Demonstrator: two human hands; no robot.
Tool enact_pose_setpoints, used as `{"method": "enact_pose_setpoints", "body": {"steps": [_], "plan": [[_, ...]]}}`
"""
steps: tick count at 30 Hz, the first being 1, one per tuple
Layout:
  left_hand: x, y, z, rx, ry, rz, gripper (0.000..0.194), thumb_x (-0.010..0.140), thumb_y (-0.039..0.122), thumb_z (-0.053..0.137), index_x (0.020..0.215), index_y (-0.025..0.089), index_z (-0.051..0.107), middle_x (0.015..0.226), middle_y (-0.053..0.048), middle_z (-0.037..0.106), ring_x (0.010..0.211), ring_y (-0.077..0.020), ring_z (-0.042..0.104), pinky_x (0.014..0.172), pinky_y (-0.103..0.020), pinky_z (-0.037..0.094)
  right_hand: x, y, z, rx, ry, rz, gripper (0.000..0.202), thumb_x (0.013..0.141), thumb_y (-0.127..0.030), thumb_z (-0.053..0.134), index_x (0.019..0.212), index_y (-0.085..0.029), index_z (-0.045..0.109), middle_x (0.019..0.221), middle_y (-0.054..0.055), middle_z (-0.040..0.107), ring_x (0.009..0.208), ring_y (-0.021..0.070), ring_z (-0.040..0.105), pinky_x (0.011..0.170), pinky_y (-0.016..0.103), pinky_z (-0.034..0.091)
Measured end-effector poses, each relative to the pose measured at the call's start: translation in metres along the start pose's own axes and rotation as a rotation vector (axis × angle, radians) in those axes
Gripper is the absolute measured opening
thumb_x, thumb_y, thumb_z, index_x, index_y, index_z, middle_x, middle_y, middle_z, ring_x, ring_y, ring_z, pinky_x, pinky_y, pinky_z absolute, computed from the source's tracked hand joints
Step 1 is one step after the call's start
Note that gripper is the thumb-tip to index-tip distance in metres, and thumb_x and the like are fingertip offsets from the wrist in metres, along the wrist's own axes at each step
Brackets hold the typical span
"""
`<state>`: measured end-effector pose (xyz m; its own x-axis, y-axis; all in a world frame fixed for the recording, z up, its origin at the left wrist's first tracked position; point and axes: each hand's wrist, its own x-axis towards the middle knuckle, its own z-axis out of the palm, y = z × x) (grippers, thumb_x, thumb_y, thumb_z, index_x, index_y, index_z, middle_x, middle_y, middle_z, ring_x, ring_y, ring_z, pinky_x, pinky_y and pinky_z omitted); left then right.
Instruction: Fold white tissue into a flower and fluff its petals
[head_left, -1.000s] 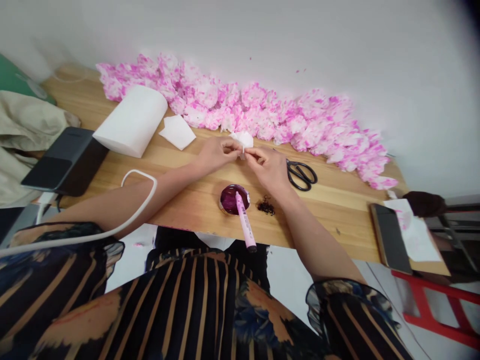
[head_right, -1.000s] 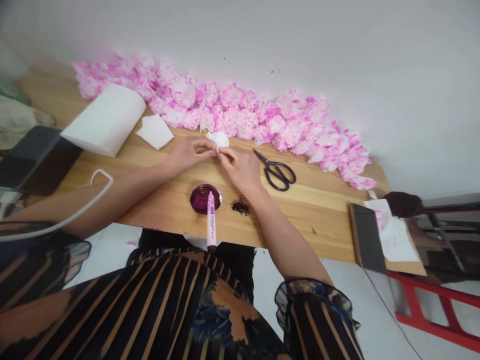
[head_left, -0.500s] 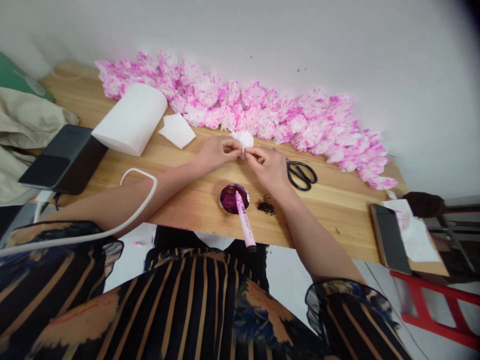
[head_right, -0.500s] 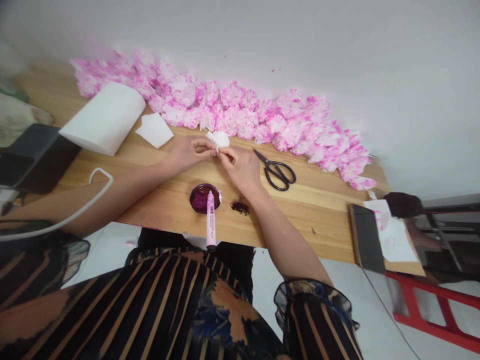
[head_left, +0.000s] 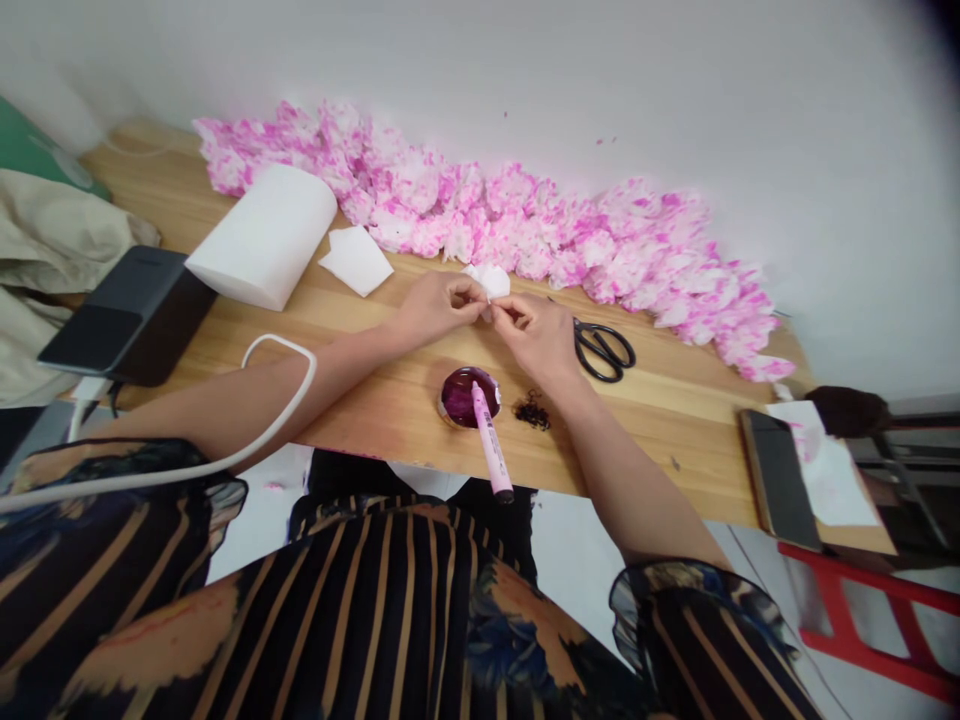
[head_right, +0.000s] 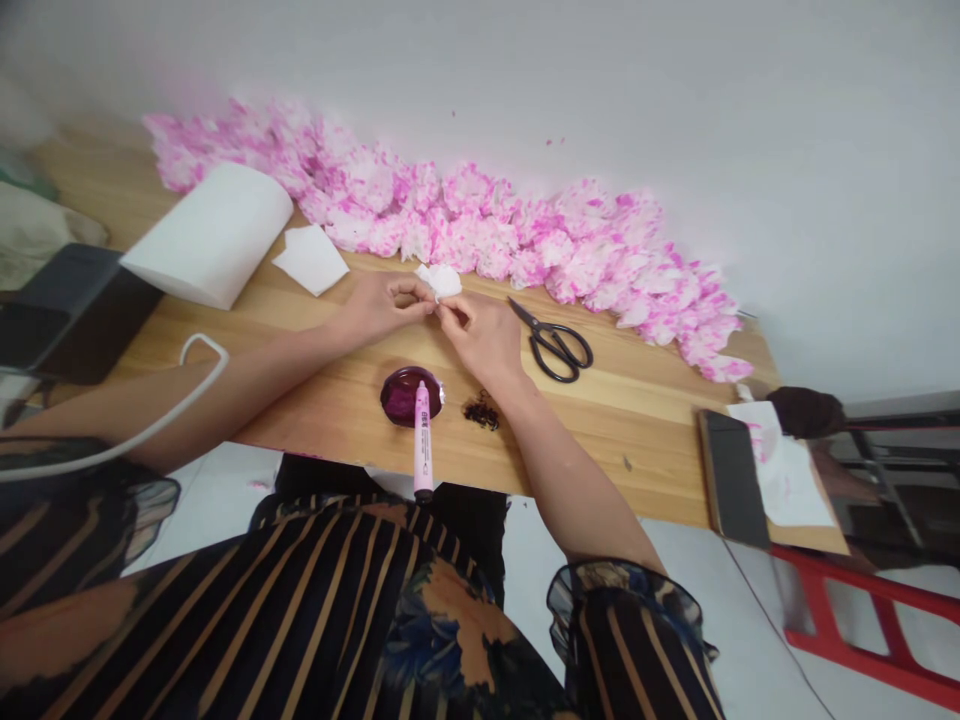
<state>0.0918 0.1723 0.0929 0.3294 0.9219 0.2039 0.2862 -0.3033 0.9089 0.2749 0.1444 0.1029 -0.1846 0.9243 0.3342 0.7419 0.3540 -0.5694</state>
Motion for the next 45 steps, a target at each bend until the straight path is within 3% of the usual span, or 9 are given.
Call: {"method": "enact_pose_setpoints", "body": {"steps": [12,22,45], "plan": [[-0.0004,0.003,-0.0012,-0.011,0.01,0.009,0.011,0.083,0.02,0.066,0.079,0.015,0.075,0.089,-0.004,0.078,0.082,-0.0135,0.069,0.078,-0.025,0.052,0.0017,0.0014,-0.0017,0.201,-0.012,0.076,0.023,0.085,-0.032,0.06,0.079,-0.018,0.078,0.066,0.0,0.068,0.063,0.0128,0.056,0.063,0.027,0.038],[-0.0001,-0.0015,0.0008,-0.004,0.006,0.023,0.009,0.081,0.019,0.065,0.076,0.015,0.071,0.084,-0.003,0.077,0.078,-0.0125,0.067,0.076,-0.025,0.051,-0.0002,-0.0017,0.0013,0.148,-0.015,0.055,0.024,0.086,-0.033,0.061,0.082,-0.019,0.08,0.07,0.001,0.072,0.065,0.0141,0.059,0.063,0.027,0.038],[-0.0012,0.0042,-0.0022,-0.007,-0.006,0.013,0.012,0.082,0.022,0.064,0.077,0.015,0.072,0.086,-0.004,0.077,0.08,-0.0136,0.068,0.078,-0.026,0.052,0.0012,-0.0024,-0.0022,0.158,-0.013,0.076,0.024,0.085,-0.035,0.061,0.079,-0.019,0.078,0.065,0.0,0.068,0.06,0.0124,0.053,0.061,0.028,0.036]]}}
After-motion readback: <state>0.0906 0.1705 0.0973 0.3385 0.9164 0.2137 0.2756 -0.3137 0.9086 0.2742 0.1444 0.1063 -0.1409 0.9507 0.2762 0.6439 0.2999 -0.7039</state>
